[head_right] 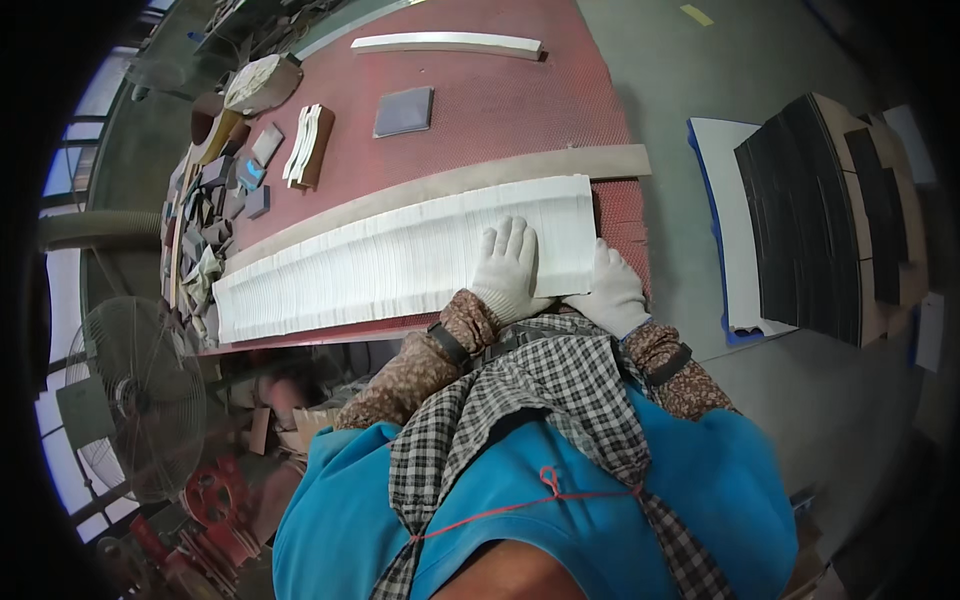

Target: Applying glue to curved wooden slats and stacking them on a long flat surface for drying.

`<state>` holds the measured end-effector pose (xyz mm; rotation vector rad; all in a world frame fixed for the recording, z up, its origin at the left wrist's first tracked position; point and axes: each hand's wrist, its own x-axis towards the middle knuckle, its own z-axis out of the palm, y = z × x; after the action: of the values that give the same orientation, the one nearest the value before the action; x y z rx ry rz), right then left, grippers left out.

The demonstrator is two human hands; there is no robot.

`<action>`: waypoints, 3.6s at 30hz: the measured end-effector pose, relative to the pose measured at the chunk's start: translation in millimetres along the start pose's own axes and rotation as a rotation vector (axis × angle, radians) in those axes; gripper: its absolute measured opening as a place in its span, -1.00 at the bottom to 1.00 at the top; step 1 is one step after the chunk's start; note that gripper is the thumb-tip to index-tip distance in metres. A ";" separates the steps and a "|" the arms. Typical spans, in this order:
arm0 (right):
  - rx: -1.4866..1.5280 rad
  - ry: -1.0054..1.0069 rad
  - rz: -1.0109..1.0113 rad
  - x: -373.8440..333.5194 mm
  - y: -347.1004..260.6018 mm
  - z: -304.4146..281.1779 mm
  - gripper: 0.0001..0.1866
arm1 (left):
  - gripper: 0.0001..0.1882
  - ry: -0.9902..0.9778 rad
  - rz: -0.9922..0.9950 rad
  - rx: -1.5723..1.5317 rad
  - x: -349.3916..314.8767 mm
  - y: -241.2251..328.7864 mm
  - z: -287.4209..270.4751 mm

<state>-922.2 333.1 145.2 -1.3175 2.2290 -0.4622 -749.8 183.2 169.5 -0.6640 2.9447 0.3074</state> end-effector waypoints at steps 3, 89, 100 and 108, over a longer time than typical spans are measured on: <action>-0.041 -0.009 -0.008 -5.7 2.8 -3.9 0.29 | 0.24 0.044 0.020 -0.050 -1.6 -2.1 3.7; 0.298 -0.281 0.140 14.5 13.7 -54.7 -0.16 | 0.32 -0.081 -0.182 -0.145 -42.7 -31.8 -35.5; 0.232 -0.272 0.110 11.7 7.7 -40.1 -0.26 | 0.39 0.069 -0.282 -0.113 -83.9 -66.3 -8.1; 0.168 -0.284 0.175 15.8 -7.3 -44.5 -0.30 | 0.40 -0.004 -0.217 -0.090 -73.3 -78.2 -16.6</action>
<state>-949.2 317.2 181.4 -1.0225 2.0002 -0.3639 -650.9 140.7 183.1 -0.9829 2.8338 0.4205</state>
